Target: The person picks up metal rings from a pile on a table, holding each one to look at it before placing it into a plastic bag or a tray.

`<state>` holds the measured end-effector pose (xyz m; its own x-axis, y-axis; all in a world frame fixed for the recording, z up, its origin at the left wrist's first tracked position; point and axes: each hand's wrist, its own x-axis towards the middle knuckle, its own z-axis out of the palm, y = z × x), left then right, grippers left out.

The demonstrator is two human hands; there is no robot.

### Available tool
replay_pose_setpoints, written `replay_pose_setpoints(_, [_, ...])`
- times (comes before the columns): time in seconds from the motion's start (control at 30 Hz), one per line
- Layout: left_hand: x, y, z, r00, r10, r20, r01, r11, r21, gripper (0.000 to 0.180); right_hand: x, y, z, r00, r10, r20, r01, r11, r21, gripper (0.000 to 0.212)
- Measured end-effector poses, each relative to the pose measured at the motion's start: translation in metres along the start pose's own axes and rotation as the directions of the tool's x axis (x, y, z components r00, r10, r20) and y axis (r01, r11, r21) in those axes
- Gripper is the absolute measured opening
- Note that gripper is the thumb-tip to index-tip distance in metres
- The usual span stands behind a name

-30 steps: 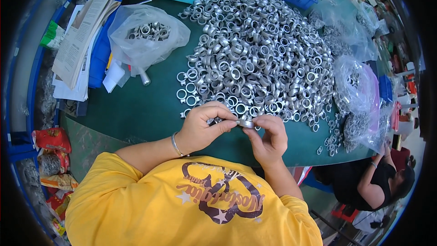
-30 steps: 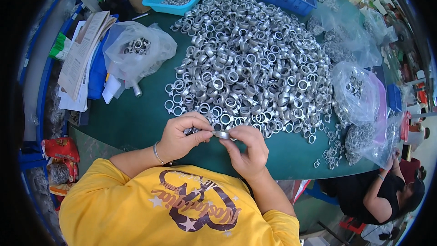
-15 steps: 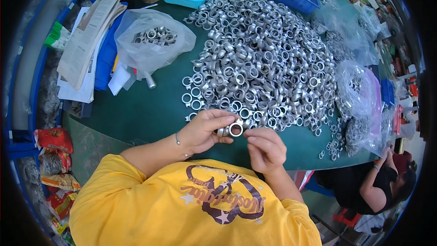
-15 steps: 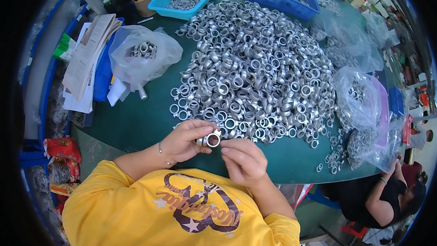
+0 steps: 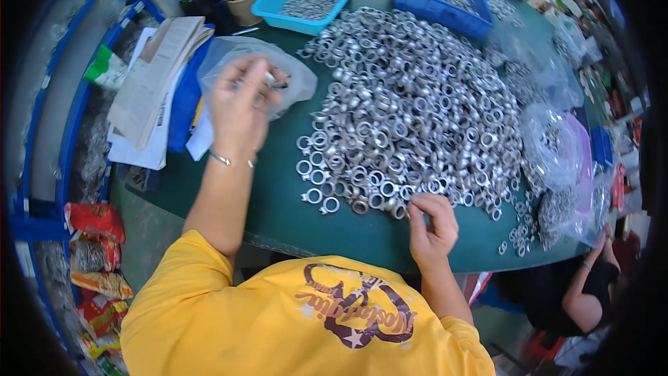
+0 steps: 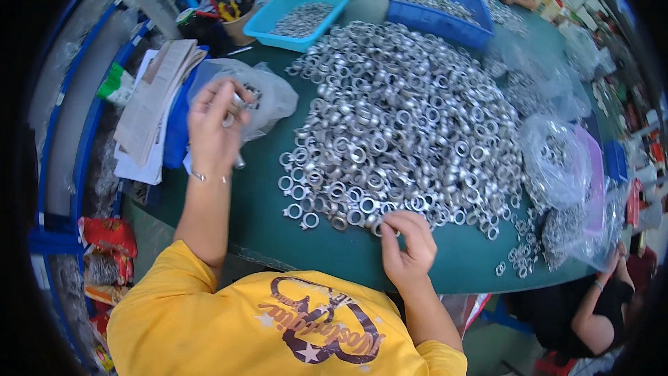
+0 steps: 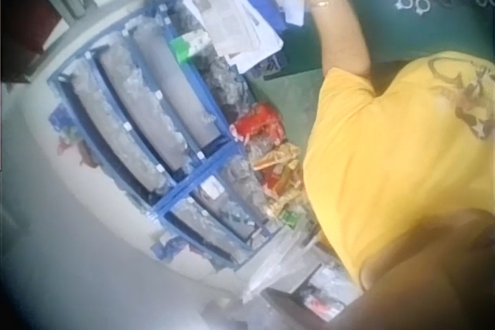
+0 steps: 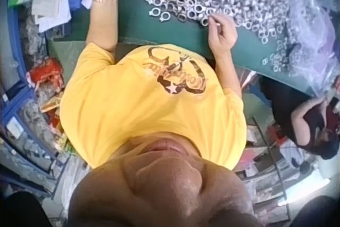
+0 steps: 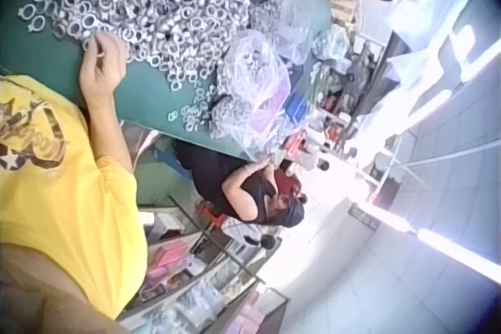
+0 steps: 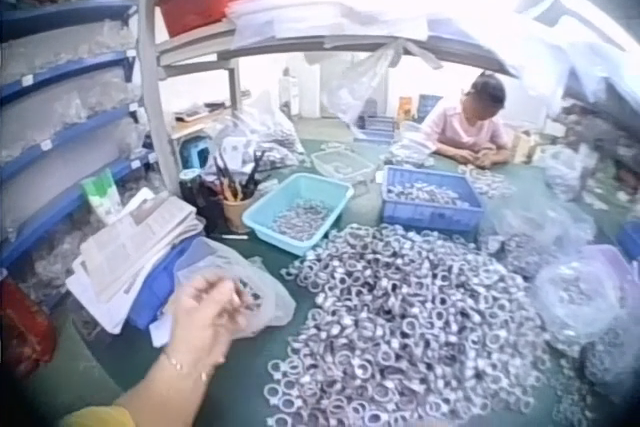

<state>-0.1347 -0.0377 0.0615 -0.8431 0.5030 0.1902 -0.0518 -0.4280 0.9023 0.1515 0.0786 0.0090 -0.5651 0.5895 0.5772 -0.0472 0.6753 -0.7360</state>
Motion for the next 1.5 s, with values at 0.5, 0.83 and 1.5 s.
replay_pose_setpoints(0.5, [-0.076,-0.029,0.054,0.850,0.188,0.492,-0.438,0.772,0.461,0.013,0.032,0.026,0.019,0.978,-0.011,0.207,0.076,0.948,-0.309,0.012])
replay_pose_setpoints(0.83, [-0.120,-0.059,0.059,0.722,-0.483,0.495,0.479,0.866,0.146,0.010,0.015,0.003,0.012,0.974,-0.120,0.192,0.123,0.992,0.000,0.016])
replay_pose_setpoints(1.5, [-0.122,-0.046,0.063,0.756,-0.018,0.655,-0.261,0.908,0.327,0.014,0.007,-0.006,0.006,0.820,0.412,0.398,-0.572,0.608,0.550,0.022])
